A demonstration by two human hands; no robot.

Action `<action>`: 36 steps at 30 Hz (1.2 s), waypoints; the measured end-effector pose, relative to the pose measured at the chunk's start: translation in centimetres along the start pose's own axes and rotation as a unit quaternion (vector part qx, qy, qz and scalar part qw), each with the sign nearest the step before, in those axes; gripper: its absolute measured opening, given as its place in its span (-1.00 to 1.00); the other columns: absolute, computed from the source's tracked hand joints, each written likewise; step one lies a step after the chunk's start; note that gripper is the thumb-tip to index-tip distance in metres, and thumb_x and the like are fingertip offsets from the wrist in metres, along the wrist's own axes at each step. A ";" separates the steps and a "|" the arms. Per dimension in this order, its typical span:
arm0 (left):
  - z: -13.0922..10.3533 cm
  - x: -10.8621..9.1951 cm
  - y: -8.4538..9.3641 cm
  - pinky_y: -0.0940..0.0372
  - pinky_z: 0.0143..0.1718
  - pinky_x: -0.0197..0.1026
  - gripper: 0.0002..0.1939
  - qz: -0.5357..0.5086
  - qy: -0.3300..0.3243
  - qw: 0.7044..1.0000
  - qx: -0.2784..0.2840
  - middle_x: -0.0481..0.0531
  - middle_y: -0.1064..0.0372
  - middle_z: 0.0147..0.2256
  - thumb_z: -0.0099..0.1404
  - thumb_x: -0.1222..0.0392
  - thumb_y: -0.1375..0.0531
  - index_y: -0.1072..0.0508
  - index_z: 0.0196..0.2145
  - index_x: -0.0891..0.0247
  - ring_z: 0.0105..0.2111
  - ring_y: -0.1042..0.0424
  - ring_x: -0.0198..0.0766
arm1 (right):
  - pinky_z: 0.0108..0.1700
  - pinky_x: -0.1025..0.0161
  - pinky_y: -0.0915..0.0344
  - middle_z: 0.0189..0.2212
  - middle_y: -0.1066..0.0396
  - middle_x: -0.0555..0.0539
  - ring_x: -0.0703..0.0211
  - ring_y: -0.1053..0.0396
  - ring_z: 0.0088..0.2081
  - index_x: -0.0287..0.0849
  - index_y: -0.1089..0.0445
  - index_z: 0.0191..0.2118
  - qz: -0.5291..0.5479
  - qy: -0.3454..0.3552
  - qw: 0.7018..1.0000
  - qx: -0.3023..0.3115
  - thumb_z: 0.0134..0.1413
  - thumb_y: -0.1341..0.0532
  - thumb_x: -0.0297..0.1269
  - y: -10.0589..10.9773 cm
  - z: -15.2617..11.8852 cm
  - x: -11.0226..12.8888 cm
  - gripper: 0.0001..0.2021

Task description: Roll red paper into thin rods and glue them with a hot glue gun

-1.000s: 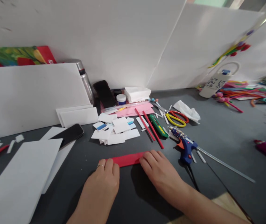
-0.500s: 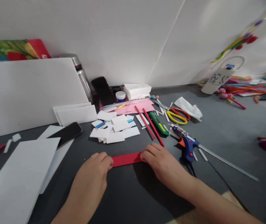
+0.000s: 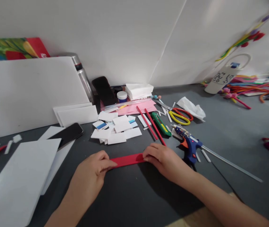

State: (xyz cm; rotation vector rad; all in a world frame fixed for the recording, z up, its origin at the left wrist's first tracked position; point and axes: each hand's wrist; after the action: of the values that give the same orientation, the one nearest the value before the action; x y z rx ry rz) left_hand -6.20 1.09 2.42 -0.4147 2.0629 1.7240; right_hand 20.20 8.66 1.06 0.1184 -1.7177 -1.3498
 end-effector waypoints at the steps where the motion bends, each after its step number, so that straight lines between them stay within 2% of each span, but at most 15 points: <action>1: -0.1 -0.1 -0.1 -0.23 -0.26 -0.20 -0.55 0.025 -0.010 1.000 -0.003 -0.04 -0.42 -0.28 0.33 0.45 0.02 -0.61 -0.25 0.03 -0.30 -0.39 -0.25 | -0.19 0.26 -0.24 -0.32 -0.37 -0.07 0.16 -0.35 -0.28 -0.16 -0.40 -0.25 0.001 -0.003 1.000 0.001 0.31 -0.09 -0.45 0.0 0.0 0.0 -0.84; 4: -0.5 -0.6 -0.2 -0.26 -0.25 -0.15 -0.50 0.115 -0.033 0.993 -0.009 0.00 -0.44 -0.27 0.29 0.52 0.02 -0.61 -0.19 0.03 -0.28 -0.38 -0.19 | -0.20 0.27 -0.24 -0.32 -0.37 -0.06 0.17 -0.36 -0.28 -0.16 -0.41 -0.26 0.002 -0.013 1.000 0.003 0.31 -0.10 -0.45 0.1 0.1 0.0 -0.84; 7: -0.9 -1.4 -0.6 -0.30 -0.29 -0.09 -0.53 0.221 -0.054 0.974 -0.013 0.04 -0.44 -0.28 0.22 0.54 -0.03 -0.60 -0.17 0.10 -0.29 -0.38 -0.12 | -0.20 0.28 -0.24 -0.33 -0.37 -0.05 0.17 -0.36 -0.28 -0.15 -0.41 -0.28 0.000 -0.021 1.000 0.006 0.30 -0.11 -0.45 0.2 0.3 0.1 -0.84; 12: -1.2 -2.2 -1.9 -0.38 -0.25 -0.04 -0.63 0.315 -0.125 0.940 -0.039 0.14 -0.45 -0.22 0.27 0.52 -0.03 -0.56 -0.14 0.32 -0.23 -0.41 -0.06 | -0.20 0.29 -0.24 -0.31 -0.36 -0.04 0.20 -0.36 -0.29 -0.16 -0.39 -0.28 -0.002 -0.022 1.000 0.008 0.30 -0.10 -0.47 0.2 0.3 0.2 -0.84; 16: -1.4 -2.2 -2.8 -0.42 -0.26 -0.09 -0.67 0.329 -0.138 0.932 -0.056 0.14 -0.45 -0.25 0.29 0.51 -0.04 -0.55 -0.13 0.39 -0.26 -0.43 -0.10 | -0.22 0.27 -0.23 -0.30 -0.34 -0.07 0.17 -0.33 -0.29 -0.18 -0.39 -0.27 -0.057 -0.017 0.998 -0.007 0.31 -0.07 -0.49 -0.2 0.1 0.9 -0.82; 21: -1.6 -2.2 -3.2 -0.43 -0.35 -0.17 -0.67 0.342 -0.142 0.925 -0.087 0.15 -0.47 -0.23 0.29 0.52 -0.05 -0.54 -0.12 0.37 -0.25 -0.45 -0.11 | -0.20 0.15 -0.21 -0.29 -0.36 -0.10 0.06 -0.26 -0.28 -0.20 -0.39 -0.28 -0.214 0.029 0.976 0.008 0.22 -0.15 -0.52 -0.7 -0.7 2.0 -0.88; 26: -1.6 -2.3 -3.0 -0.42 -0.39 -0.21 -0.68 0.338 -0.128 0.927 -0.098 0.15 -0.47 -0.21 0.28 0.52 -0.08 -0.54 -0.12 0.36 -0.22 -0.45 -0.11 | -0.18 0.13 -0.21 -0.24 -0.37 -0.11 0.05 -0.22 -0.27 -0.23 -0.39 -0.19 -0.240 0.091 0.966 0.036 0.22 -0.17 -0.49 -0.7 -1.4 1.9 -0.91; 30: -1.4 -2.4 -2.6 -0.42 -0.25 -0.09 -0.69 0.326 -0.121 0.935 -0.066 0.12 -0.46 -0.26 0.27 0.52 -0.07 -0.55 -0.17 0.34 -0.28 -0.44 -0.12 | -0.18 0.14 -0.21 -0.23 -0.37 -0.13 0.05 -0.22 -0.25 -0.25 -0.40 -0.16 -0.234 0.093 0.967 0.030 0.25 -0.15 -0.49 -0.7 -1.3 1.7 -0.89; 36: -0.9 -2.9 -1.5 -0.39 -0.19 -0.05 -0.60 0.295 -0.097 0.951 -0.002 0.15 -0.45 -0.21 0.17 0.61 -0.01 -0.51 -0.20 0.32 -0.21 -0.42 -0.06 | -0.15 0.12 -0.22 -0.23 -0.38 -0.16 0.03 -0.22 -0.24 -0.27 -0.42 -0.14 -0.244 0.081 0.966 0.016 0.24 -0.15 -0.50 -0.7 -0.9 1.9 -0.86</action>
State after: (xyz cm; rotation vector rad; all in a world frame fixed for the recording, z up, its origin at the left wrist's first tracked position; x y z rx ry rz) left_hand -3.14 -0.22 2.72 0.4066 2.1661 1.9852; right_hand 19.44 6.66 1.57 0.6897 -1.6290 -1.6102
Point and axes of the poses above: each hand's wrist, its own z-axis towards the middle knuckle, its own y-axis out of the back of the hand, x = y × z
